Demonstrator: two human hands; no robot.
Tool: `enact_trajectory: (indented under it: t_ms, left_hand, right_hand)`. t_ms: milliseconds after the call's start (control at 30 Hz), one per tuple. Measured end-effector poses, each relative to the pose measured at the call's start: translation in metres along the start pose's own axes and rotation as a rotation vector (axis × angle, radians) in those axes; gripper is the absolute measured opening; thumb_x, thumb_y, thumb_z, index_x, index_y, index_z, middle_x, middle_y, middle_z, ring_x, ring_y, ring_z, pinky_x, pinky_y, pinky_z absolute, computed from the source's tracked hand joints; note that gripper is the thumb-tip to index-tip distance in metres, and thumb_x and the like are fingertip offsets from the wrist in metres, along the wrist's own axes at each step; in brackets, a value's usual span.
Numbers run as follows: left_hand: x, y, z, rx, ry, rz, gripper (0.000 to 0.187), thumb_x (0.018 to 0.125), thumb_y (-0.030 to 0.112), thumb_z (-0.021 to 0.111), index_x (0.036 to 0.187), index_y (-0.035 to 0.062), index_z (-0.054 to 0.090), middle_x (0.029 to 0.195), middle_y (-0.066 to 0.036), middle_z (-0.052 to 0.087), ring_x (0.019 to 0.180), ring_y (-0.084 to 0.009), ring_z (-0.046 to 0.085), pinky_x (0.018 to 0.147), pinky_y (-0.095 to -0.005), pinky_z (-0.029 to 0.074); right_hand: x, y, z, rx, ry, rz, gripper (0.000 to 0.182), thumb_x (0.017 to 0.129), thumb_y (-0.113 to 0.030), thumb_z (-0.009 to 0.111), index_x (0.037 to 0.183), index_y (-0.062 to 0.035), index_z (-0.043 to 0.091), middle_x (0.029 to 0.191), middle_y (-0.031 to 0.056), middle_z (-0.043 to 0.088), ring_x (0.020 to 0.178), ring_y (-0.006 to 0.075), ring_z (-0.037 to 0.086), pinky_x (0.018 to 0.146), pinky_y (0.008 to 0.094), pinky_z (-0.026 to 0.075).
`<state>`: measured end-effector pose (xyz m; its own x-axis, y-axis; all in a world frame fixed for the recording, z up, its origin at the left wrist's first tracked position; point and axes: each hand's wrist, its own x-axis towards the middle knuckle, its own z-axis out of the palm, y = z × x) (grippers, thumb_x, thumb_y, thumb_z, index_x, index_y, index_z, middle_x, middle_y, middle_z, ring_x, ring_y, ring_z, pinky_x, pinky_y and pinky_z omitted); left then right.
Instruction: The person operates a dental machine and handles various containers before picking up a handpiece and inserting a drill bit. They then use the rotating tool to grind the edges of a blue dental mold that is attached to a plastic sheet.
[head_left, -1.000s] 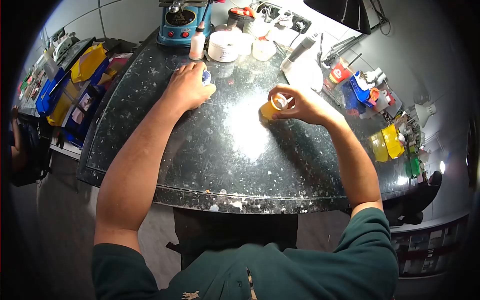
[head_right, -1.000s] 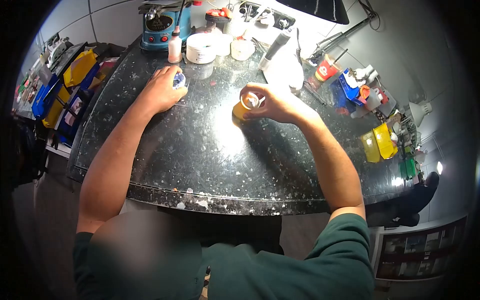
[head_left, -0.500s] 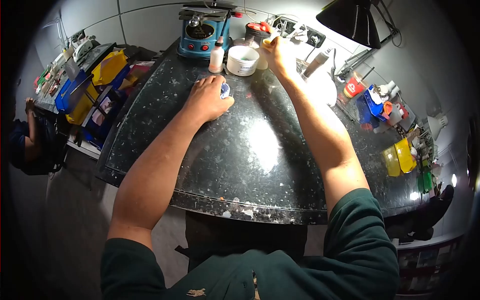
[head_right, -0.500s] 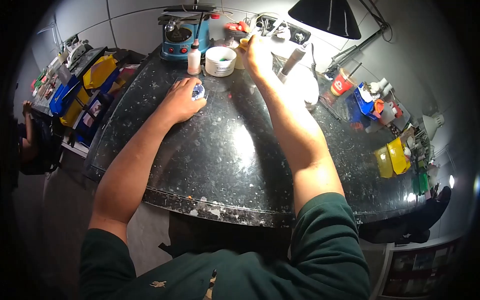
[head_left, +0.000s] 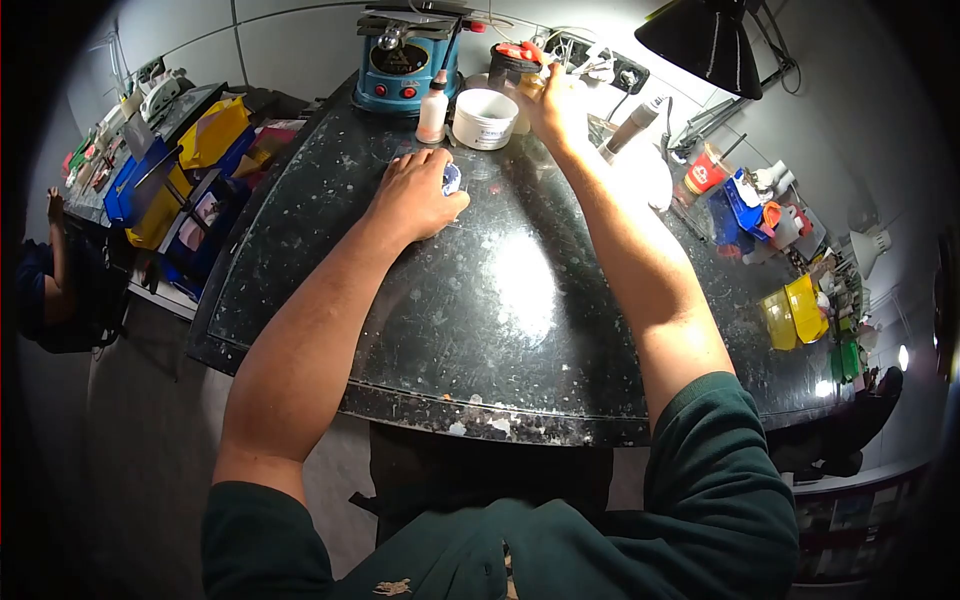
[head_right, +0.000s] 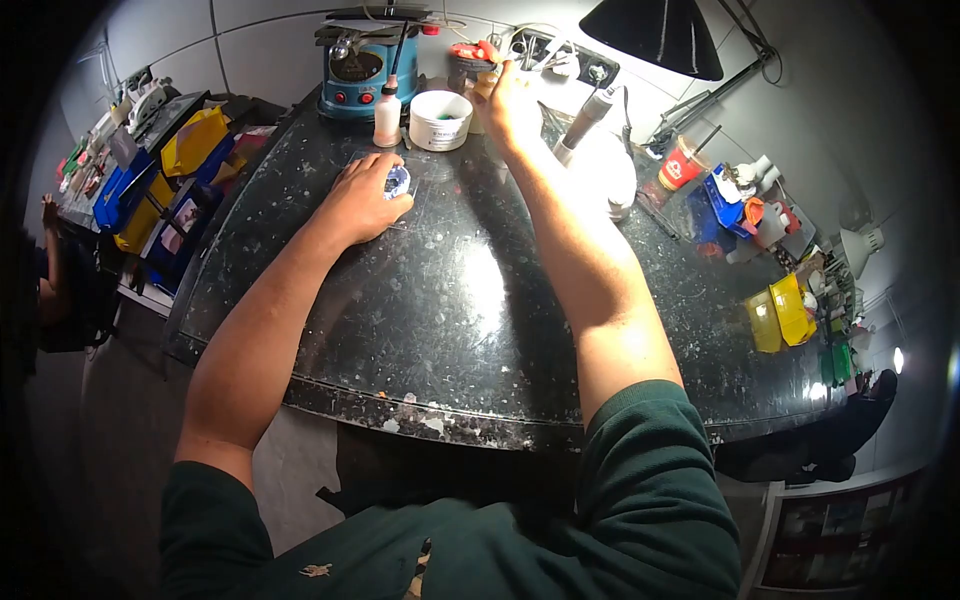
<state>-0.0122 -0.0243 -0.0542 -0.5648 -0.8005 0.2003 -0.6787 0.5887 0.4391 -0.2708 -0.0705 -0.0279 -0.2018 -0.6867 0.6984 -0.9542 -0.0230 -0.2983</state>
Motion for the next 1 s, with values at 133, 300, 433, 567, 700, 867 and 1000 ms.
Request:
enact_trajectory:
  t_ms: [133,300,433,567,700,867,1000]
  left_hand:
    - [-0.001,-0.001,0.0,-0.009,0.014,0.006,0.059,0.084,0.032,0.063,0.135,0.0067,0.048,0.138,-0.017,0.05,0.132,-0.0345,0.045,0.113,-0.0435,0.034]
    - [0.0,-0.001,0.002,-0.008,0.012,0.02,0.057,0.084,0.031,0.065,0.134,0.0074,0.049,0.138,-0.017,0.051,0.132,-0.0347,0.045,0.112,-0.0425,0.034]
    - [0.0,-0.001,0.002,-0.01,0.018,0.016,0.056,0.085,0.031,0.065,0.133,0.0078,0.049,0.137,-0.017,0.051,0.131,-0.0349,0.046,0.111,-0.0421,0.036]
    - [0.002,-0.005,0.005,-0.017,0.038,0.026,0.054,0.084,0.029,0.065,0.132,0.0085,0.05,0.136,-0.017,0.052,0.129,-0.0347,0.047,0.109,-0.0422,0.038]
    - [0.002,-0.008,0.004,-0.065,0.046,0.059,0.054,0.084,0.032,0.065,0.13,0.0082,0.052,0.136,-0.017,0.053,0.128,-0.0352,0.048,0.11,-0.0431,0.036]
    - [-0.006,-0.013,0.001,-0.141,0.001,0.043,0.054,0.083,0.028,0.064,0.132,0.0092,0.051,0.137,-0.015,0.053,0.13,-0.0337,0.046,0.11,-0.0424,0.037]
    - [-0.007,-0.009,0.001,-0.135,0.024,0.053,0.048,0.085,0.019,0.062,0.131,0.0106,0.052,0.133,-0.015,0.053,0.126,-0.0325,0.05,0.107,-0.0396,0.038]
  right_hand:
    - [-0.012,0.011,-0.01,-0.017,0.123,-0.093,0.078,0.079,-0.038,0.078,0.139,-0.0003,0.044,0.116,0.0243,0.062,0.105,0.0372,0.064,0.089,0.0399,0.052]
    - [-0.068,0.018,-0.069,-0.186,-0.016,-0.175,0.066,0.083,-0.038,0.076,0.137,-0.012,0.048,0.121,0.0155,0.064,0.108,0.0315,0.064,0.091,0.0417,0.052]
    - [-0.083,0.014,-0.137,0.083,-0.027,0.023,0.028,0.086,-0.032,0.073,0.098,-0.0066,0.067,0.084,0.0097,0.068,0.072,0.0196,0.064,0.068,0.0331,0.052]
    - [-0.091,0.039,-0.153,-0.587,0.423,-0.32,0.036,0.077,-0.033,0.08,0.089,-0.0017,0.065,0.078,0.0118,0.065,0.063,0.0231,0.061,0.066,0.0316,0.053]
    - [-0.092,0.055,-0.126,-0.525,-0.291,0.267,0.112,0.067,-0.061,0.078,0.149,-0.0046,0.026,0.14,0.0274,0.043,0.135,0.0495,0.035,0.106,0.0609,0.037]
    - [-0.082,0.073,-0.121,-0.312,-0.142,0.555,0.111,0.07,-0.054,0.076,0.151,0.0002,0.023,0.141,0.032,0.04,0.131,0.05,0.042,0.107,0.0563,0.039]
    - [-0.054,0.134,-0.079,-0.511,-0.085,0.569,0.114,0.07,-0.06,0.075,0.153,-0.003,0.021,0.143,0.0343,0.036,0.129,0.0512,0.042,0.103,0.0619,0.038]
